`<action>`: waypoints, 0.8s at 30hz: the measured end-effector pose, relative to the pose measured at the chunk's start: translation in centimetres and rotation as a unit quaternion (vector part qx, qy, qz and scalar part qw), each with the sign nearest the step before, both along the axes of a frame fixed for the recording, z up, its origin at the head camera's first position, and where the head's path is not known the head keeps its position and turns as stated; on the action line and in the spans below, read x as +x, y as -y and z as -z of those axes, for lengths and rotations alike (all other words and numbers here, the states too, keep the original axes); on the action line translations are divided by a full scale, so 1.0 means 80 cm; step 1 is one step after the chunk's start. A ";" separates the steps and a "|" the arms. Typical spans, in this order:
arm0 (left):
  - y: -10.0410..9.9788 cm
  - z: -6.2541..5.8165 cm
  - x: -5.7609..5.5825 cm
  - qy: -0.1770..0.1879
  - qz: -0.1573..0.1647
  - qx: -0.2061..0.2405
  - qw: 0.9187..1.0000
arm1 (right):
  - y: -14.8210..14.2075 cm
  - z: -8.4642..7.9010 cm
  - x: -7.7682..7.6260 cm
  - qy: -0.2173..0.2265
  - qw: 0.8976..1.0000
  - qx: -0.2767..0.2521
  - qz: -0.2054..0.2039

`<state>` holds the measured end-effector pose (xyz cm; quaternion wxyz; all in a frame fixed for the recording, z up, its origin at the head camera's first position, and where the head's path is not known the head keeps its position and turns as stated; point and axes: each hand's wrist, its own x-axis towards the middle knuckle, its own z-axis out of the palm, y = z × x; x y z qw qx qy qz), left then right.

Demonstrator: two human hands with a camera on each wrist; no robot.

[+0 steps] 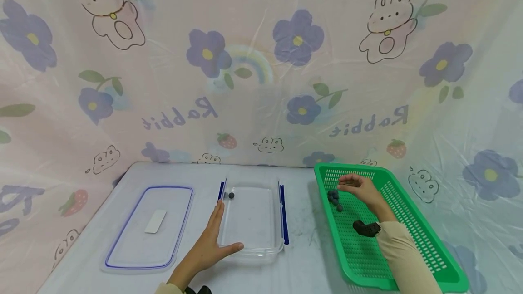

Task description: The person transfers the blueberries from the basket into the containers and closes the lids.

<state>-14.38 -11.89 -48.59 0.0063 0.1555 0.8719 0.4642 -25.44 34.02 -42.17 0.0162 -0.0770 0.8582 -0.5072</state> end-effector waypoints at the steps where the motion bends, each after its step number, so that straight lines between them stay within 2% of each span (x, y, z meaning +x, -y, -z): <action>1: 0.000 0.000 0.000 0.000 0.000 0.000 1.000 | -0.004 0.006 -0.002 0.010 1.000 0.001 -0.002; 8: 0.001 0.000 -0.001 0.001 0.003 0.005 1.000 | -0.021 0.032 -0.006 0.047 0.999 0.013 0.001; 13: 0.001 0.000 -0.001 0.000 0.003 0.007 1.000 | -0.025 0.043 -0.004 0.061 0.998 0.018 0.017; 24: 0.001 0.002 -0.001 0.007 -0.002 0.009 1.000 | -0.031 0.065 0.002 0.083 0.996 0.031 0.016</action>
